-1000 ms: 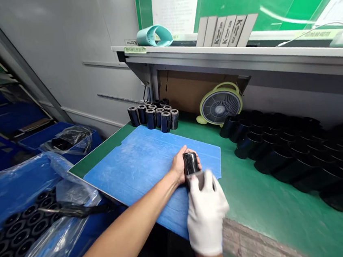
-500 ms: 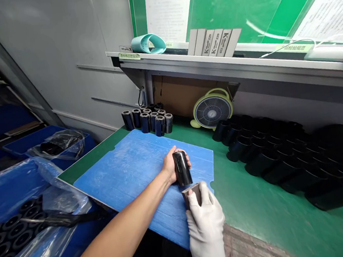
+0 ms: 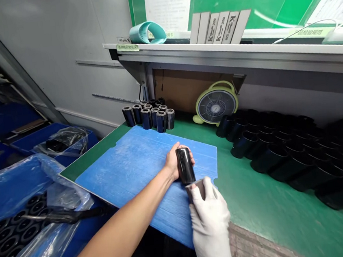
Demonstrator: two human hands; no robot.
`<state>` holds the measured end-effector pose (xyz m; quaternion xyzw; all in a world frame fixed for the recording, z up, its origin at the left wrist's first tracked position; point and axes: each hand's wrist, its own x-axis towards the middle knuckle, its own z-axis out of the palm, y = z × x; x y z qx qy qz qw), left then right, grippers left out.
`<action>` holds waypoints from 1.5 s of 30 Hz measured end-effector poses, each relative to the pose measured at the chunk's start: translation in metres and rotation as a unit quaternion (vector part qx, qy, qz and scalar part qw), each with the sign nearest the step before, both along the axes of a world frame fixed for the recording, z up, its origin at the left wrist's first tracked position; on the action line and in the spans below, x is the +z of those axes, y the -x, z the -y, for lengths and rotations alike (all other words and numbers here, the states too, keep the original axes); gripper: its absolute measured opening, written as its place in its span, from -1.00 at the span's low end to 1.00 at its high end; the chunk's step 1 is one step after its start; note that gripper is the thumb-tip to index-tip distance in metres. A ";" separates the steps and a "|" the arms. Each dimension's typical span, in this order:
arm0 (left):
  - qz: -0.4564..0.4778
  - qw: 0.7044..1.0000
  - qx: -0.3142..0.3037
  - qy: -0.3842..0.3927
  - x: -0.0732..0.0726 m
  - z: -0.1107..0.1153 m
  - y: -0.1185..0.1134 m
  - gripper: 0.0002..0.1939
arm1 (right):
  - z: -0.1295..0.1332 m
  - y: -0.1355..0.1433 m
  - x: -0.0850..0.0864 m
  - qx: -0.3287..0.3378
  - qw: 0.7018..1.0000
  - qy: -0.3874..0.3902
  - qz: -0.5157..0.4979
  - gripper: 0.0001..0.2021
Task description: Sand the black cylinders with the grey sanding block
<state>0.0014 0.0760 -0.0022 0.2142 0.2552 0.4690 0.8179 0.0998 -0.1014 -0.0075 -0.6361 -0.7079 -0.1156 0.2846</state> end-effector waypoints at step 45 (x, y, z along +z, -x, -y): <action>-0.027 0.999 0.042 -0.010 -0.004 -0.002 -0.006 -0.53 | -0.062 0.015 0.035 -0.003 0.999 -0.023 0.044 -0.68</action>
